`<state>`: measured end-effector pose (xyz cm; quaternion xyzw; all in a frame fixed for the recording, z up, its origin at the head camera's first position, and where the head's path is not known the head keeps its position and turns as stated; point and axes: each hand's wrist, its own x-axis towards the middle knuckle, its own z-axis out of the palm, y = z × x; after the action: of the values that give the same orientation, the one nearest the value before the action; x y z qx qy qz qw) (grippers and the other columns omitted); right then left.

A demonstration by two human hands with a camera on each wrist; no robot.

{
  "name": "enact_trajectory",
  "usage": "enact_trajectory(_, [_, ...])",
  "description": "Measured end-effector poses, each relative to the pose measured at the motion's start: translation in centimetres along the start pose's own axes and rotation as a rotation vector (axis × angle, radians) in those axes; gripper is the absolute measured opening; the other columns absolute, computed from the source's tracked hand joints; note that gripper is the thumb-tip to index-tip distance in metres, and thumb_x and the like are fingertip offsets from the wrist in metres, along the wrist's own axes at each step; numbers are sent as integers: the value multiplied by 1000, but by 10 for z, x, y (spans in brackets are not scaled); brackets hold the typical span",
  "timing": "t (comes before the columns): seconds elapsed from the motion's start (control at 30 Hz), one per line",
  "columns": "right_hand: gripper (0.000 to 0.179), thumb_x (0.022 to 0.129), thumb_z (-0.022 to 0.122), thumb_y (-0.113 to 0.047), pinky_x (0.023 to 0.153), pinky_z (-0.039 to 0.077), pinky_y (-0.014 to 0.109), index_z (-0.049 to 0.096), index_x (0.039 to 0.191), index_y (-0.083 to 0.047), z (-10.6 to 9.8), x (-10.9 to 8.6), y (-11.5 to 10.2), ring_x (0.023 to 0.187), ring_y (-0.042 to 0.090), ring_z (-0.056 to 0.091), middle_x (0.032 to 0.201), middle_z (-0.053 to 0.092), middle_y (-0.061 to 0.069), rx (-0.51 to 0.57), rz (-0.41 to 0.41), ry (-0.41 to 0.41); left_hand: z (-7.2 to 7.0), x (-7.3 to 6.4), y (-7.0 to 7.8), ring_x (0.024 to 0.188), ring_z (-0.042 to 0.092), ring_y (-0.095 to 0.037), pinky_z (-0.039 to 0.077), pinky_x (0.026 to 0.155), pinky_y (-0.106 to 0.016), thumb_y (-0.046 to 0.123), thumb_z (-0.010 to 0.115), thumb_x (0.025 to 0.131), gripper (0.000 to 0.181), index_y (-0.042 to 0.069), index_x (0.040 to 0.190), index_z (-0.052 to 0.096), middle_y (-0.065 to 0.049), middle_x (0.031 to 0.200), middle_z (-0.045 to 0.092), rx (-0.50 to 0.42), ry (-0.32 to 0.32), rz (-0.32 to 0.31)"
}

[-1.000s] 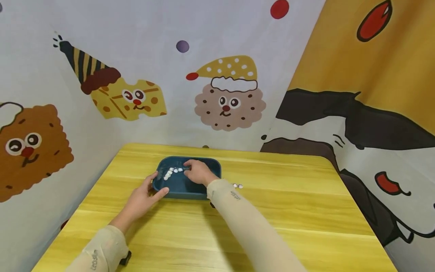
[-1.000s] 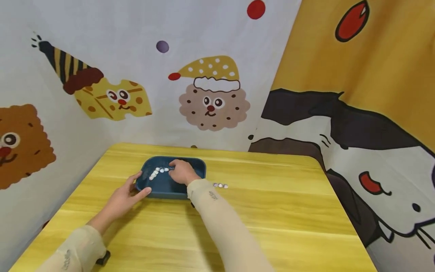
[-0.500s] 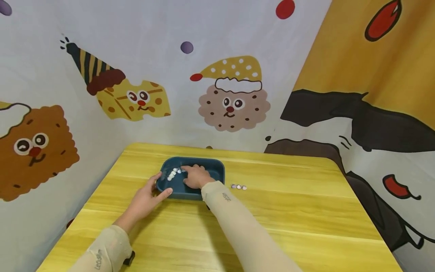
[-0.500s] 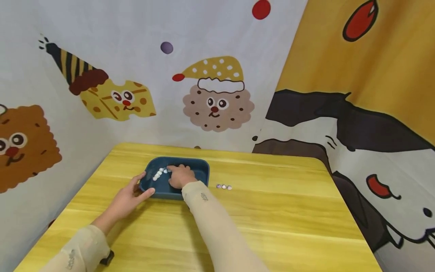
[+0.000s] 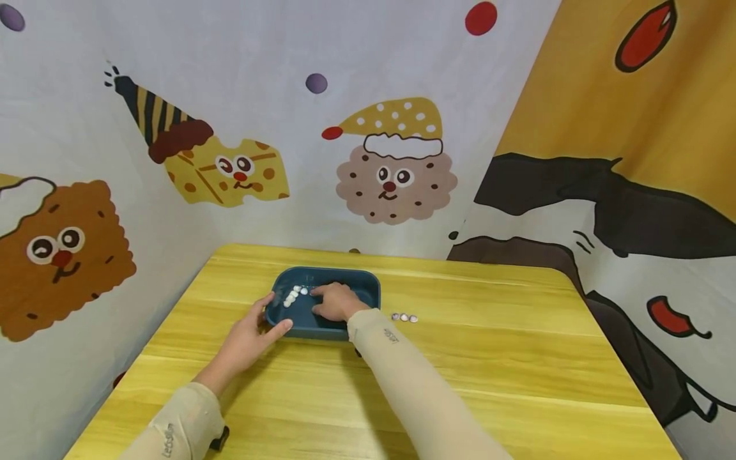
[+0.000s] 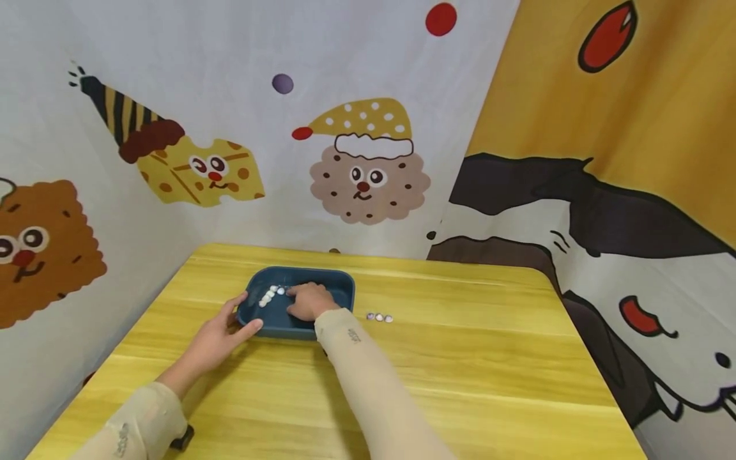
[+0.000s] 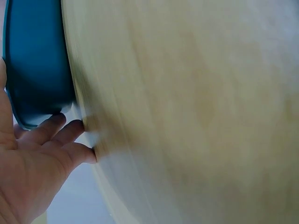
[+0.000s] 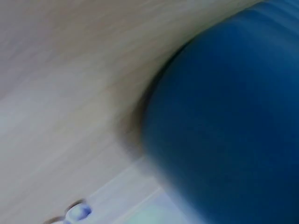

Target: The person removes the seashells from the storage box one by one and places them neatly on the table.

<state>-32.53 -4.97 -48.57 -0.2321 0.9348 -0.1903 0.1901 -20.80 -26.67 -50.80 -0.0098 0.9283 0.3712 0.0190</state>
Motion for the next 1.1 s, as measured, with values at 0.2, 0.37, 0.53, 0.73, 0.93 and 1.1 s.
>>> enact_trajectory(0.2, [26, 101, 77, -36, 103, 59, 34, 81, 125, -29, 0, -9, 14, 126, 15, 69, 131, 77, -9, -7, -66, 62, -1, 0, -1, 148, 49, -51, 45, 116, -68, 64, 61, 103, 95, 17, 173, 16, -35, 163, 43, -1, 10, 7])
enact_trajectory(0.37, [12, 97, 81, -31, 94, 62, 30, 87, 107, -29, 1, -14, 20, 112, 10, 73, 114, 82, -12, -5, -73, 96, -2, 1, 0, 149, 48, -51, 43, 118, -68, 63, 61, 103, 96, 16, 173, 16, -35, 163, 42, -6, 7, 3])
enact_trajectory(0.53, [11, 98, 81, -25, 94, 62, 32, 87, 107, -26, -2, -19, 22, 111, 13, 74, 113, 82, -9, 16, -67, 94, 1, 0, 0, 149, 48, -51, 44, 118, -67, 64, 61, 103, 97, 15, 173, 16, -35, 163, 41, -8, 3, 0])
enact_trajectory(0.73, [18, 101, 76, -22, 92, 61, 29, 82, 118, -26, -9, -18, 25, 106, 10, 72, 116, 79, -7, -29, -120, 96, 2, 1, 0, 149, 48, -51, 43, 118, -67, 64, 62, 102, 98, 15, 173, 16, -36, 163, 40, -7, 3, -8])
enact_trajectory(0.93, [35, 106, 68, -22, 100, 60, 29, 73, 138, -36, -5, -11, 23, 125, 9, 70, 138, 74, -12, -162, -198, 41, 3, 2, -2, 149, 49, -51, 43, 118, -68, 70, 60, 100, 100, 16, 173, 17, -35, 163, 42, -1, 3, -2])
enact_trajectory(1.1, [36, 105, 70, -23, 99, 61, 30, 73, 140, -34, -1, -7, 22, 124, 11, 71, 138, 74, -10, -154, -191, 25, 2, 0, -1, 150, 46, -50, 42, 119, -68, 71, 59, 100, 101, 18, 173, 16, -33, 166, 39, -11, -6, -6])
